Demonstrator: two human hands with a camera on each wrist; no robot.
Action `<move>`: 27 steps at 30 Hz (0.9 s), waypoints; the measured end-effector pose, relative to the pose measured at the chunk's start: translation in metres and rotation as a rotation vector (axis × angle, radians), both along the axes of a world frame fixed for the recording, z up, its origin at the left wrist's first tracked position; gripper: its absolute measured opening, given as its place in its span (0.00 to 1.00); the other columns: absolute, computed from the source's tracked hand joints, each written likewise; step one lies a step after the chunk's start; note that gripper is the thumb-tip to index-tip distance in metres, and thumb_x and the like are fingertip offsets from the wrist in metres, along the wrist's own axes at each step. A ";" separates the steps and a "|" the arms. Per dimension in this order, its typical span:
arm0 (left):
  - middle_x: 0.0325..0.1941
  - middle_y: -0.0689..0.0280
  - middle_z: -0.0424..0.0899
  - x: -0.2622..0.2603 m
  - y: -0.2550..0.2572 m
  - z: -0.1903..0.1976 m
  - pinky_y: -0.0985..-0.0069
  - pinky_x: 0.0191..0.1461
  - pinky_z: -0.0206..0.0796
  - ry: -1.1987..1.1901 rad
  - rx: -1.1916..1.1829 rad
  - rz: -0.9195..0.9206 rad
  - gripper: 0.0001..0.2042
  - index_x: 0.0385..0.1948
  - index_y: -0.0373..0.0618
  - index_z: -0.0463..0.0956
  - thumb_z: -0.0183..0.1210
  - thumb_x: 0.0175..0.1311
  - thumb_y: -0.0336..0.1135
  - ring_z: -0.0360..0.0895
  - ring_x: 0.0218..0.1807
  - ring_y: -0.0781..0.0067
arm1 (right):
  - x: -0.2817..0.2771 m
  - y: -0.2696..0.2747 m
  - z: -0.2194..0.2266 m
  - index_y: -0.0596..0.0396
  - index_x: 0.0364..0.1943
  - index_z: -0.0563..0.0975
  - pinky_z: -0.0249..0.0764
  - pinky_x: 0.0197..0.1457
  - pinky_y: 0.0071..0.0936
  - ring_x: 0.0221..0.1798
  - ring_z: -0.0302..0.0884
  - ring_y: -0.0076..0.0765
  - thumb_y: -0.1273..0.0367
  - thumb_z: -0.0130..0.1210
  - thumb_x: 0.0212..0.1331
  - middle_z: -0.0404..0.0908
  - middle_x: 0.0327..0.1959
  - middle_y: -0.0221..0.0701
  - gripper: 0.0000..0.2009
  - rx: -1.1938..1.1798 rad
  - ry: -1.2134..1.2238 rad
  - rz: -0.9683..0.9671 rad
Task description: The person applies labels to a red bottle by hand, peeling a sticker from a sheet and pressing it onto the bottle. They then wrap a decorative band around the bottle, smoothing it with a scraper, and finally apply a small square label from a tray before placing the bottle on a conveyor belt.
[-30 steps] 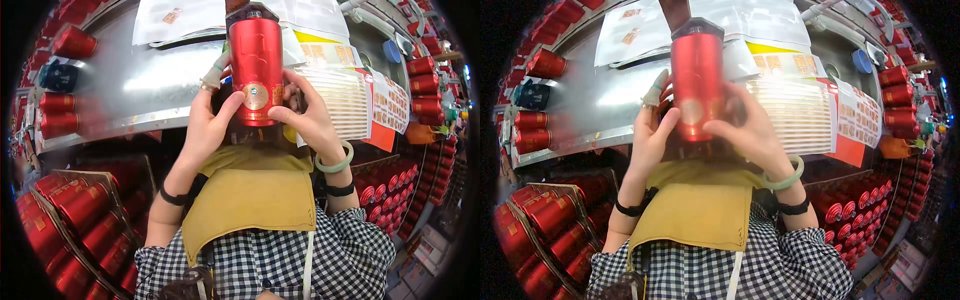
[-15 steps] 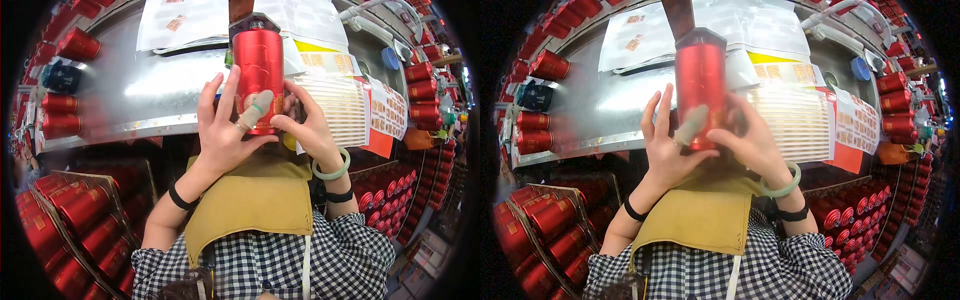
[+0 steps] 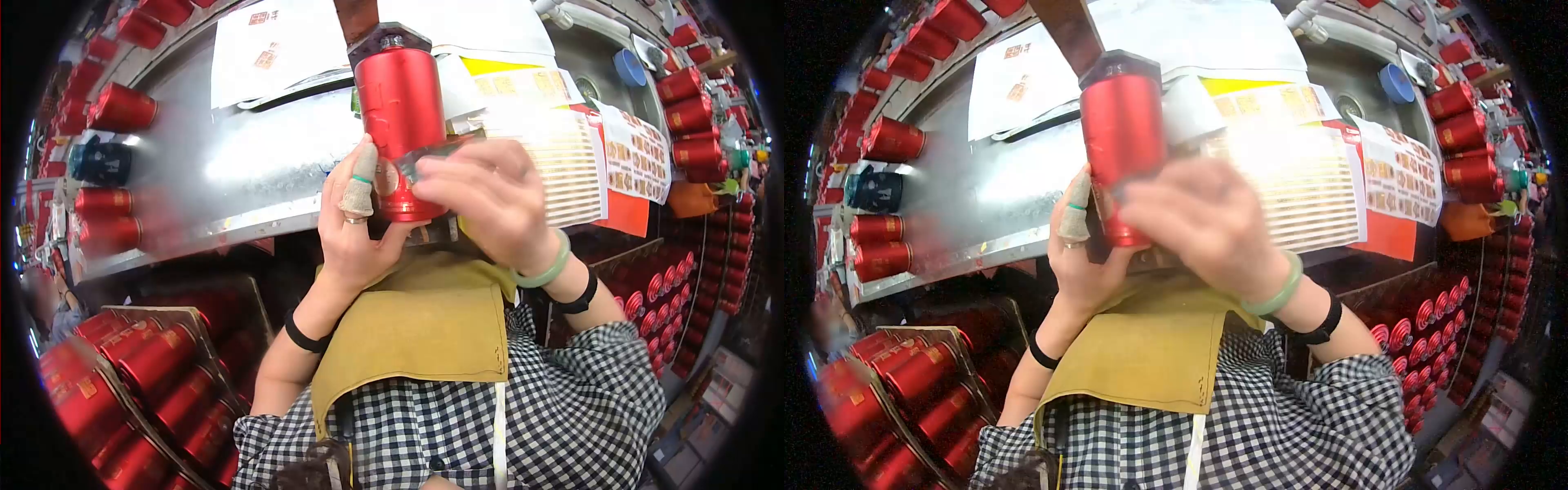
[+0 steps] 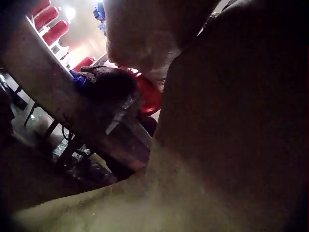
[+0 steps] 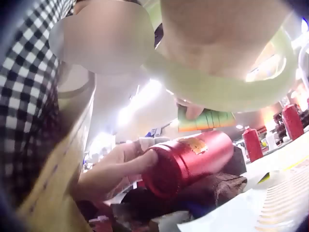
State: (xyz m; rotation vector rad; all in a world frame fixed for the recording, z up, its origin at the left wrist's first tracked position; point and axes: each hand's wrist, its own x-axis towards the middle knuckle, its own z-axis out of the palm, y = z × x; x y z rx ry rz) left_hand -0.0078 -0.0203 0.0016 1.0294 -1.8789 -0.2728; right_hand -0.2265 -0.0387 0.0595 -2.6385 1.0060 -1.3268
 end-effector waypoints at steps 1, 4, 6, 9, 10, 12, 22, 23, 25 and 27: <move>0.69 0.45 0.74 0.002 0.000 -0.005 0.59 0.67 0.69 0.028 0.033 -0.009 0.43 0.70 0.32 0.67 0.77 0.47 0.30 0.76 0.65 0.44 | 0.011 0.011 -0.002 0.50 0.35 0.88 0.75 0.46 0.26 0.41 0.80 0.31 0.74 0.64 0.43 0.90 0.40 0.25 0.12 -0.009 -0.012 0.015; 0.69 0.44 0.73 0.004 0.002 -0.001 0.59 0.69 0.68 0.019 0.063 -0.017 0.43 0.71 0.30 0.65 0.76 0.50 0.30 0.75 0.67 0.43 | 0.014 0.013 0.010 0.47 0.37 0.87 0.74 0.41 0.26 0.38 0.79 0.30 0.70 0.65 0.43 0.89 0.42 0.24 0.13 0.008 -0.002 0.146; 0.71 0.43 0.72 0.003 0.003 0.005 0.59 0.71 0.67 -0.045 0.052 -0.019 0.43 0.72 0.29 0.62 0.75 0.53 0.30 0.73 0.69 0.43 | 0.009 -0.002 0.017 0.47 0.38 0.87 0.74 0.41 0.26 0.38 0.79 0.30 0.70 0.65 0.43 0.89 0.42 0.24 0.14 -0.016 -0.036 0.092; 0.74 0.44 0.68 0.004 0.006 -0.006 0.59 0.74 0.64 0.100 0.209 -0.059 0.45 0.74 0.29 0.58 0.75 0.54 0.30 0.70 0.72 0.45 | 0.004 -0.006 -0.003 0.48 0.39 0.86 0.74 0.40 0.26 0.38 0.79 0.29 0.71 0.65 0.42 0.89 0.42 0.24 0.15 -0.104 -0.019 0.019; 0.74 0.44 0.68 0.002 0.004 -0.008 0.59 0.74 0.64 0.094 0.204 -0.066 0.45 0.74 0.29 0.58 0.75 0.54 0.30 0.70 0.72 0.45 | 0.006 0.005 -0.009 0.48 0.40 0.86 0.74 0.40 0.26 0.38 0.79 0.28 0.71 0.66 0.43 0.89 0.42 0.24 0.15 -0.097 -0.023 0.095; 0.75 0.44 0.67 -0.004 0.002 -0.011 0.59 0.75 0.62 0.500 0.556 -0.093 0.44 0.74 0.30 0.59 0.74 0.54 0.29 0.68 0.74 0.44 | 0.010 0.027 0.000 0.48 0.41 0.86 0.74 0.39 0.25 0.37 0.78 0.25 0.72 0.67 0.45 0.88 0.42 0.23 0.14 -0.020 -0.007 0.216; 0.73 0.49 0.67 -0.009 0.004 0.013 0.61 0.71 0.66 -0.097 0.086 0.017 0.42 0.68 0.40 0.72 0.79 0.45 0.32 0.70 0.70 0.48 | 0.017 0.019 -0.024 0.60 0.51 0.78 0.78 0.51 0.36 0.46 0.85 0.52 0.73 0.58 0.67 0.85 0.43 0.44 0.11 0.611 -0.520 -0.367; 0.73 0.49 0.68 -0.011 0.005 0.018 0.61 0.71 0.66 -0.152 0.077 0.032 0.42 0.68 0.39 0.72 0.80 0.45 0.33 0.71 0.70 0.49 | 0.011 0.020 -0.029 0.60 0.51 0.78 0.78 0.51 0.36 0.46 0.85 0.52 0.73 0.58 0.67 0.85 0.43 0.44 0.11 0.611 -0.518 -0.372; 0.70 0.47 0.68 -0.015 0.005 0.031 0.57 0.69 0.66 -0.269 0.028 0.044 0.47 0.70 0.44 0.72 0.83 0.42 0.43 0.71 0.68 0.44 | 0.001 0.017 -0.038 0.61 0.50 0.78 0.78 0.51 0.36 0.46 0.84 0.54 0.74 0.57 0.68 0.85 0.43 0.45 0.10 0.615 -0.427 -0.444; 0.68 0.45 0.68 -0.018 0.006 0.039 0.53 0.67 0.65 -0.474 -0.002 0.087 0.47 0.70 0.50 0.72 0.82 0.41 0.47 0.70 0.65 0.42 | -0.005 0.016 -0.044 0.61 0.49 0.79 0.77 0.50 0.32 0.43 0.84 0.41 0.74 0.57 0.69 0.85 0.40 0.41 0.09 0.592 -0.421 -0.453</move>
